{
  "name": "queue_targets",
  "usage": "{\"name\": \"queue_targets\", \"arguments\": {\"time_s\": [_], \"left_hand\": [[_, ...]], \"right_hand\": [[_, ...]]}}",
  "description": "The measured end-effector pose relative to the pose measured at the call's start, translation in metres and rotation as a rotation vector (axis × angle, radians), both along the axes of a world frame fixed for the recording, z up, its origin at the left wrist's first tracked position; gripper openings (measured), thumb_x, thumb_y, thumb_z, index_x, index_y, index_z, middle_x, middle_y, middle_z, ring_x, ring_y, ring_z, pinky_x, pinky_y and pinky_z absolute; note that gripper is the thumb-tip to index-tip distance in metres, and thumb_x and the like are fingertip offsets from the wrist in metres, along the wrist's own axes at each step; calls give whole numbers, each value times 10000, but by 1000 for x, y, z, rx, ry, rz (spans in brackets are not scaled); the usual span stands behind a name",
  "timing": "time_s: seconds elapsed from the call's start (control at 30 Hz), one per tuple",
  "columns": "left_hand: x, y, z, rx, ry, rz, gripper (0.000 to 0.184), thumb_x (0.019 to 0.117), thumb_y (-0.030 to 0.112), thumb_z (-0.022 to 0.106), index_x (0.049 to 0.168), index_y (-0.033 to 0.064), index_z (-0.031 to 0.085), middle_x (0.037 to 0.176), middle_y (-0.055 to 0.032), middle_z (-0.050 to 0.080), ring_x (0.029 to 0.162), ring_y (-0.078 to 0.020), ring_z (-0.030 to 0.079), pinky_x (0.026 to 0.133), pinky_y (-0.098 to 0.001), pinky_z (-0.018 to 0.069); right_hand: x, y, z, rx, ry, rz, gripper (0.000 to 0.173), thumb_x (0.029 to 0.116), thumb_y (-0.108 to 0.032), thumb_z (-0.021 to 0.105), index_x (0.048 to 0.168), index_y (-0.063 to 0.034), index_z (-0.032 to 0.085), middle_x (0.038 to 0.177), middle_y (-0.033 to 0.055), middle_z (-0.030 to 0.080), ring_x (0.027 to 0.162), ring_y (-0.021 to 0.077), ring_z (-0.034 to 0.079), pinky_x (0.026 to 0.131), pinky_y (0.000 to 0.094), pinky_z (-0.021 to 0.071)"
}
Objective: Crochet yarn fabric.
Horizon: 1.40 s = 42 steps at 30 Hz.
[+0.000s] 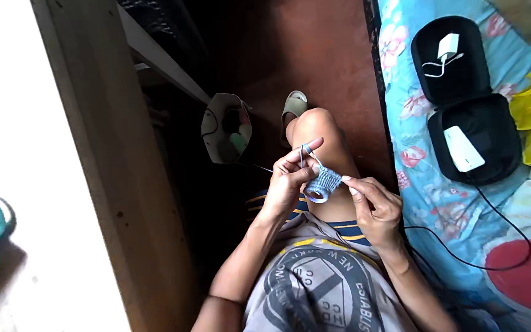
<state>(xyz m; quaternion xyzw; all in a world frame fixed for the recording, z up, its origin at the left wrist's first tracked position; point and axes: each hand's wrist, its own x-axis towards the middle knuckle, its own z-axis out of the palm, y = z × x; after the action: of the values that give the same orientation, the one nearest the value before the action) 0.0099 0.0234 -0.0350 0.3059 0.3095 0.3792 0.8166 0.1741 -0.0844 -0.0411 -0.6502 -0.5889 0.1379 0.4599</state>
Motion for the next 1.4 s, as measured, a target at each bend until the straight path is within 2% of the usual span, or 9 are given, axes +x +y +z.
{"name": "queue_targets", "arguments": {"time_s": [0.23,0.4,0.47,0.57,0.63,0.77,1.0,1.17,1.4], "left_hand": [[2,-3,5,182,141,-9,576,898,-103,563,1458,27,523,918,-36,682,730,-66,632,692,-223,559],[8,-7,10,203,267,60,675,867,-137,624,1499,58,491,837,-48,705,653,-74,642,626,-222,562],[11,-11,12,227,297,97,684,867,-139,632,1507,53,482,827,-48,715,649,-78,652,625,-223,568],[13,-12,11,185,235,102,670,874,-143,630,1502,41,488,837,-62,735,664,-81,669,653,-235,580],[13,-10,9,93,182,71,653,892,-131,619,1504,60,488,820,-60,721,664,-78,659,665,-231,570],[11,-11,8,48,175,59,641,903,-119,614,1503,63,484,796,-54,710,653,-73,653,660,-227,570],[12,-12,8,83,186,82,638,896,-122,608,1499,48,482,802,-56,716,657,-76,659,663,-232,573],[12,-14,9,95,186,81,624,903,-109,603,1495,44,482,800,-58,707,649,-77,650,657,-229,567],[11,-13,7,55,163,69,567,916,-119,582,1455,44,527,797,-44,699,659,-79,655,674,-238,577]], "right_hand": [[4,3,1,-98,220,44,197,969,-34,598,1057,22,765,888,63,723,785,-13,640,727,127,530],[4,2,3,-137,279,46,202,962,-14,592,1070,39,754,916,61,726,800,-6,650,743,138,543],[3,2,7,-218,559,56,205,935,26,581,1093,26,712,920,5,725,751,-26,637,689,129,536],[1,5,16,-389,1098,25,204,918,43,544,1045,-57,669,762,-25,684,519,-47,482,457,110,352],[1,7,18,-430,1190,7,187,922,43,535,1018,-56,662,738,-9,672,493,-44,454,438,110,325],[1,4,15,-384,1006,-18,180,917,43,567,1034,-51,667,766,-26,684,548,-35,505,482,116,370],[2,-2,6,-177,365,-9,158,946,3,594,1058,48,696,934,30,720,805,-27,656,763,143,563],[2,-5,0,-82,110,-47,185,984,-58,591,1013,22,756,853,86,710,747,18,641,690,146,527],[8,-6,-1,-86,88,-1,214,987,-47,565,1044,-2,767,857,80,703,750,27,631,690,152,517]]}}
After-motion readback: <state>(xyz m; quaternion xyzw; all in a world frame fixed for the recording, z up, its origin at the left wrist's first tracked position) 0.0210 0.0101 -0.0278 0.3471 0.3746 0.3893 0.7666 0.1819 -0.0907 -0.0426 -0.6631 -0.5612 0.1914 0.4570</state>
